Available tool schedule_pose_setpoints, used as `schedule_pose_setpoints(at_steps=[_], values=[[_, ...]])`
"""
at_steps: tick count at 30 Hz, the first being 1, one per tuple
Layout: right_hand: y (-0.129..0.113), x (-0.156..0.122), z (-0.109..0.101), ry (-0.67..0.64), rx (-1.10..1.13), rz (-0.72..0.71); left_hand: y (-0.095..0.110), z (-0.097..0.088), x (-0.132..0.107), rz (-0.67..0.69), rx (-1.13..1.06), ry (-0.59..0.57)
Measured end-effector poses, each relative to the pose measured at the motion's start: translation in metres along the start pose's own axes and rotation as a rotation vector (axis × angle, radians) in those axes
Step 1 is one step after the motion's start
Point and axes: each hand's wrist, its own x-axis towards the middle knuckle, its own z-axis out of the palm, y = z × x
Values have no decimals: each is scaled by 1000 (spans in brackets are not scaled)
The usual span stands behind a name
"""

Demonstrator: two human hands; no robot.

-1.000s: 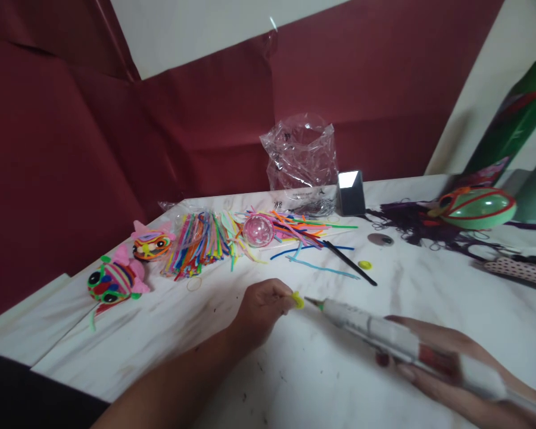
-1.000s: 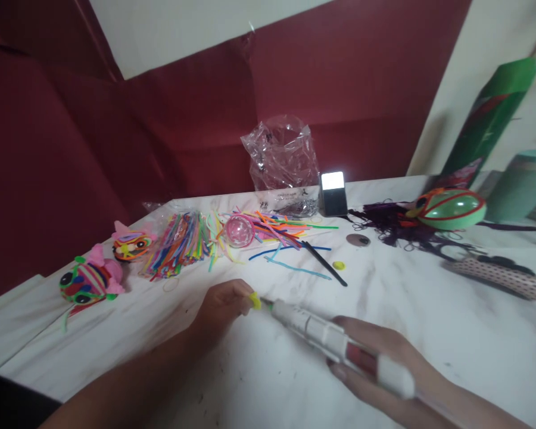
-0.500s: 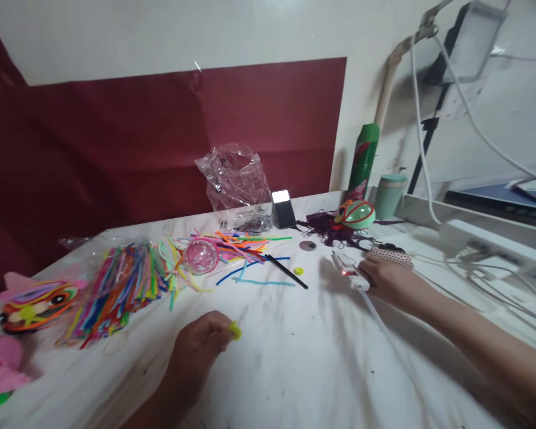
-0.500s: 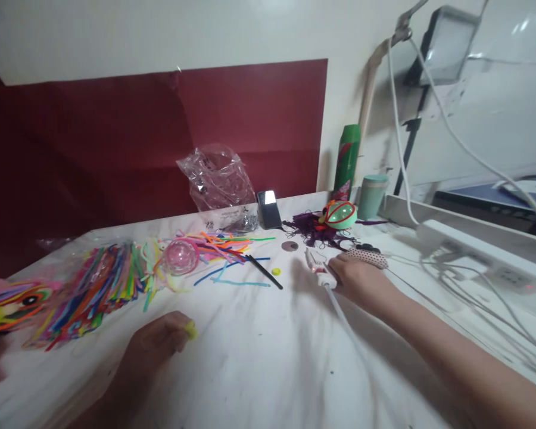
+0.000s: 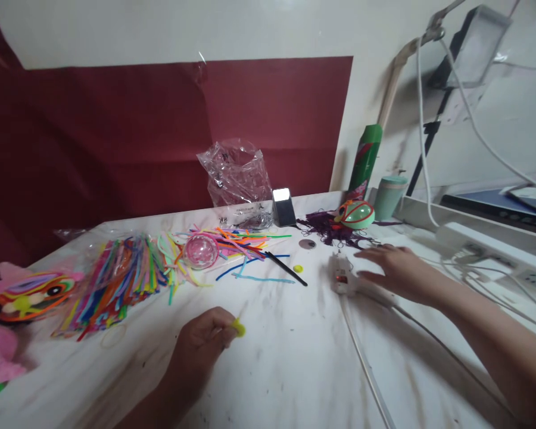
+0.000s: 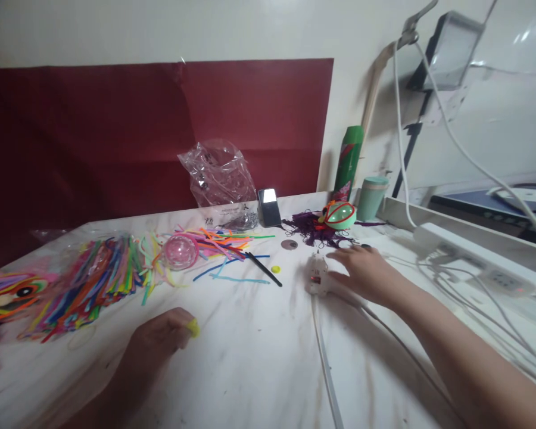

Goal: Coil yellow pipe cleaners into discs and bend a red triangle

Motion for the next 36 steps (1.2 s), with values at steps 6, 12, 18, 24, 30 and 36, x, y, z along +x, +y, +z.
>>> schedule_pose_setpoints(at_steps=[6, 12, 18, 24, 30, 36], values=[[-99, 26, -50, 230, 809, 71, 4, 5, -3, -45, -99, 32], [-183, 33, -22, -105, 1423, 185, 3, 4, -1, -3, -229, 97], [-199, 26, 15, -277, 1265, 30, -3, 0, -3, 53, -240, 10], [-199, 23, 16, -274, 1251, -53, -6, 0, -2, 47, -238, -13], [-199, 27, 20, -386, 1388, 106, -4, 2, -3, 17, -262, -42], [-195, 29, 26, -422, 1510, 280, -6, 3, -1, -29, -342, -12]])
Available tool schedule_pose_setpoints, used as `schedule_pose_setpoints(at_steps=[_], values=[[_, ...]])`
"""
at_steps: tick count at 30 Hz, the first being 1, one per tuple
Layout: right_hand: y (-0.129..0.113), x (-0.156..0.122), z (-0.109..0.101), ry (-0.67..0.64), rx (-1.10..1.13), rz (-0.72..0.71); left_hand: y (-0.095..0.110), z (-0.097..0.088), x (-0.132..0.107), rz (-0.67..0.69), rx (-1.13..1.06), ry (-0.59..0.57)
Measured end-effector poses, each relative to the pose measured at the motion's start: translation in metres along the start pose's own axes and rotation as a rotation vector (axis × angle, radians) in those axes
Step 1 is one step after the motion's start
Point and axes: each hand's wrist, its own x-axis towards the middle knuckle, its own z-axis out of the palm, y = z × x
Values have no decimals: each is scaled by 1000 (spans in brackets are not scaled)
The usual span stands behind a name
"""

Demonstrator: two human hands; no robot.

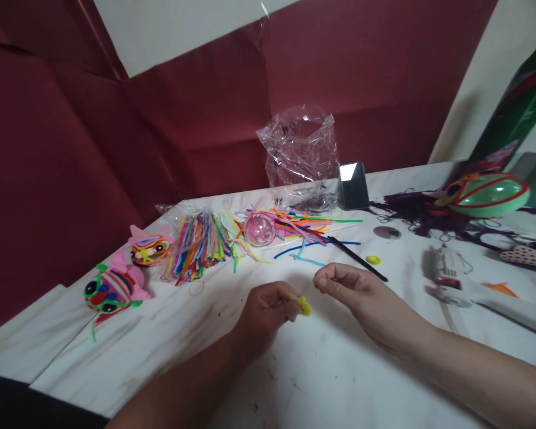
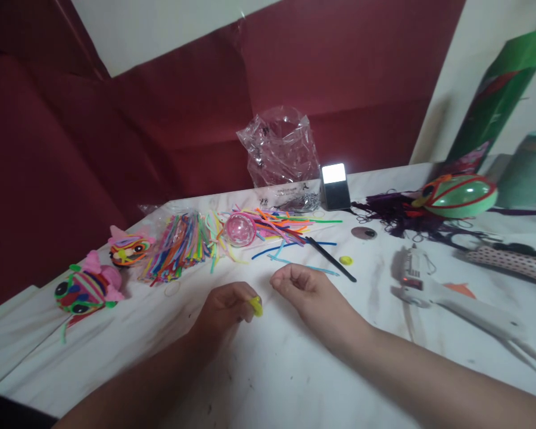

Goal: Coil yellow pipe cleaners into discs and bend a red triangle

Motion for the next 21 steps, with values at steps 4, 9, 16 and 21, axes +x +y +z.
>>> schedule_pose_setpoints(at_steps=[4, 9, 16, 21], values=[[2, 1, 0, 1, 9, 7, -1, -1, 0, -8, -10, -8], [1, -1, 2, -48, -23, 0, 0, -1, 0, -17, -33, -25], [2, -5, 5, -130, 6, -39, 0, 1, -1, -5, -48, -65], [-2, -6, 7, -127, 61, -22, 2, 1, -1, -18, -57, -79]])
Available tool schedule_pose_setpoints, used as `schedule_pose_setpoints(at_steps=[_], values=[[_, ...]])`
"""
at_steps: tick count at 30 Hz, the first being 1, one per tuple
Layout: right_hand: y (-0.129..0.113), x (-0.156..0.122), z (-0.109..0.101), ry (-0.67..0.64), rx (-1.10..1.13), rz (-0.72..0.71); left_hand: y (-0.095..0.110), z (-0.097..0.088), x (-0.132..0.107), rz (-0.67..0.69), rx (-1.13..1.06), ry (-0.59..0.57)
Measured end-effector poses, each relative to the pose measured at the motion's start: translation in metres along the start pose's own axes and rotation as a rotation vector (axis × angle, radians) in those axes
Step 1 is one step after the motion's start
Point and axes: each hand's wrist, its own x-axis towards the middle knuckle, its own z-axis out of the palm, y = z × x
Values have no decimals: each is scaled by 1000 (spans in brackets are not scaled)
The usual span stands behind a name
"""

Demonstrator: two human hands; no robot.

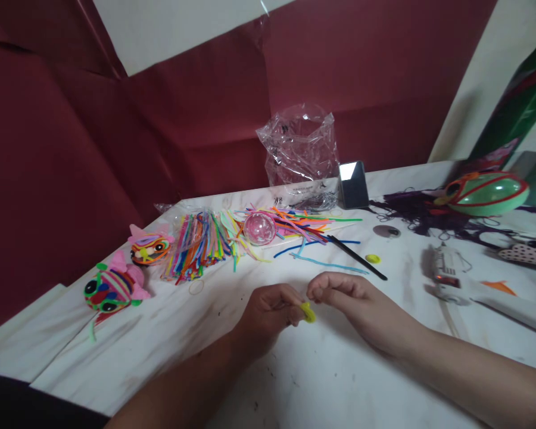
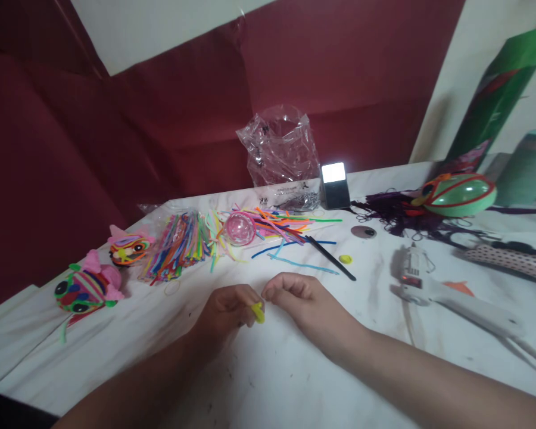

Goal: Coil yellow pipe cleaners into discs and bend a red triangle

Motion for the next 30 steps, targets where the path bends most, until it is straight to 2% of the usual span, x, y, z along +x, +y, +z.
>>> schedule_pose_setpoints(at_steps=[11, 17, 20, 26, 30], values=[[0, 0, 1, 0, 0, -21, 4, 1, 0, 6, -9, -17], [1, -3, -1, 44, -269, -199, 0, 0, 0, 24, -17, -1], [-2, -5, 0, 48, -311, -256, -1, -1, 1, 14, -27, -1], [-4, -5, 1, 49, -259, -175, 0, -1, 1, -3, -27, -12], [-4, -2, 0, 58, -109, -95, 2, 3, 1, -47, -116, 33]])
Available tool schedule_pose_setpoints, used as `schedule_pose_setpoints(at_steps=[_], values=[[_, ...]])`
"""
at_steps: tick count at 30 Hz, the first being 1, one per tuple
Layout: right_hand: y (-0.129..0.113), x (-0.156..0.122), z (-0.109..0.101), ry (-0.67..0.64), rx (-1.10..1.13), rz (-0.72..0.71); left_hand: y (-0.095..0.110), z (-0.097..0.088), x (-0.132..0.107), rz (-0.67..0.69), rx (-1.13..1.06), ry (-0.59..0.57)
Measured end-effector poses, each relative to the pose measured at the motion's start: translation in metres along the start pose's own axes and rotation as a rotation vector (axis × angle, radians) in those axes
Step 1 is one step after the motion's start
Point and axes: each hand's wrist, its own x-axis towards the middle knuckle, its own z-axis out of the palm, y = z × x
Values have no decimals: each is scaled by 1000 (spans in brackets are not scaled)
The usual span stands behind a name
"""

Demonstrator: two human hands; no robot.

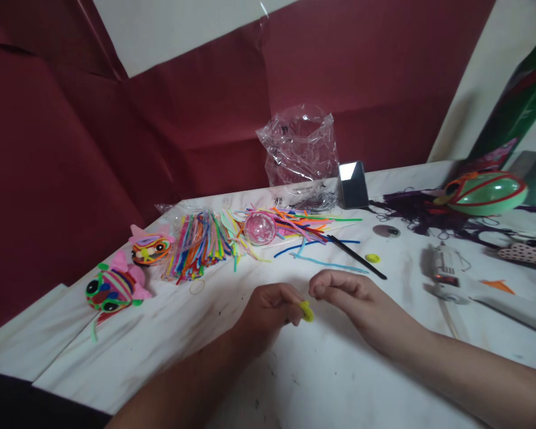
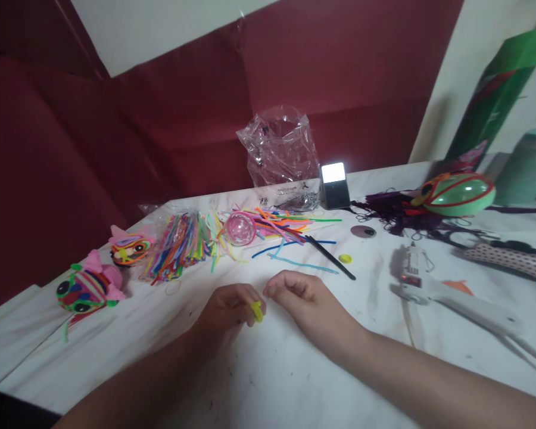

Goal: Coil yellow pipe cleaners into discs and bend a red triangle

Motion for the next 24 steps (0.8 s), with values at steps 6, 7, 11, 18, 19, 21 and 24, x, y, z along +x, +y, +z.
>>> schedule_pose_setpoints(at_steps=[6, 7, 11, 18, 19, 21, 24], values=[[5, 6, -1, 14, 241, 98, 4, 5, 3, -16, -121, 28], [6, 6, -1, 14, 260, 108, 3, 4, 4, -15, -122, 28], [8, 6, -1, 30, 308, 138, 1, 2, 4, -28, -100, 57], [11, 6, 0, 43, 268, 133, 1, 1, 4, -37, -75, 82], [11, 6, 0, 48, 260, 126, 1, 1, 4, -36, -70, 83], [11, 6, 1, 49, 264, 126, 0, 0, 4, -30, -70, 83], [10, 6, 1, 46, 301, 137, 0, 0, 4, -24, -85, 76]])
